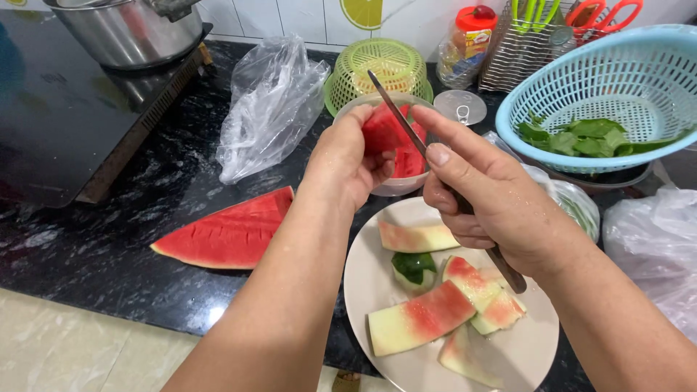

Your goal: Cutting a watermelon into small pieces and removing the rind using a knife.

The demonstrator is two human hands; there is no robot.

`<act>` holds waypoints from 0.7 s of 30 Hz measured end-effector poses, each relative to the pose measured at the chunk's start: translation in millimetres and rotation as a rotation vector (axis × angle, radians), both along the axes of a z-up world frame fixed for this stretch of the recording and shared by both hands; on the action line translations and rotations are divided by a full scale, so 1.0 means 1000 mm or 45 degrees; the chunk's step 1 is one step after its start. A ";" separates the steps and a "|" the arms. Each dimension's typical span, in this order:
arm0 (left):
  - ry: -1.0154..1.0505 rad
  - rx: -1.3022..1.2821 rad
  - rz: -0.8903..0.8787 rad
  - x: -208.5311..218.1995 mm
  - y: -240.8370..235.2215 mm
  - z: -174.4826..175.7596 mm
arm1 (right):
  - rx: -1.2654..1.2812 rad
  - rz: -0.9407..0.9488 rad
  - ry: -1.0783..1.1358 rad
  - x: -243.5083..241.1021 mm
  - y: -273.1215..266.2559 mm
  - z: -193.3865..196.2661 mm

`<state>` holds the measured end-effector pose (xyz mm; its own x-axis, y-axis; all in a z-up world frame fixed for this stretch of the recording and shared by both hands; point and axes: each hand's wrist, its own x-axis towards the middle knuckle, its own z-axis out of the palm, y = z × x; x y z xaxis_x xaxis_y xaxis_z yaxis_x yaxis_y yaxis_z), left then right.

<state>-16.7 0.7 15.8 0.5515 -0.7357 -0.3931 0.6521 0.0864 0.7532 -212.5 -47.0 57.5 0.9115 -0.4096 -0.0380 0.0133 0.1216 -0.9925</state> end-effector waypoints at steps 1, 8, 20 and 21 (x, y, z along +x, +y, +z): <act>0.001 -0.002 0.000 -0.001 0.000 0.000 | -0.002 0.000 0.001 -0.001 0.002 0.001; -0.104 -0.131 -0.079 -0.005 0.008 0.007 | 0.008 -0.078 -0.003 -0.010 0.007 0.000; -0.131 -0.124 -0.121 0.017 0.001 -0.006 | 0.073 -0.113 -0.029 -0.015 -0.002 -0.003; -0.143 -0.114 -0.119 0.022 0.000 -0.005 | 0.086 -0.124 -0.034 -0.016 -0.004 -0.002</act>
<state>4.9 0.3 10.9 0.5161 -0.8150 -0.2637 0.5725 0.0992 0.8139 -228.4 -50.8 55.4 0.8686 -0.4935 -0.0449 0.0544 0.1850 -0.9812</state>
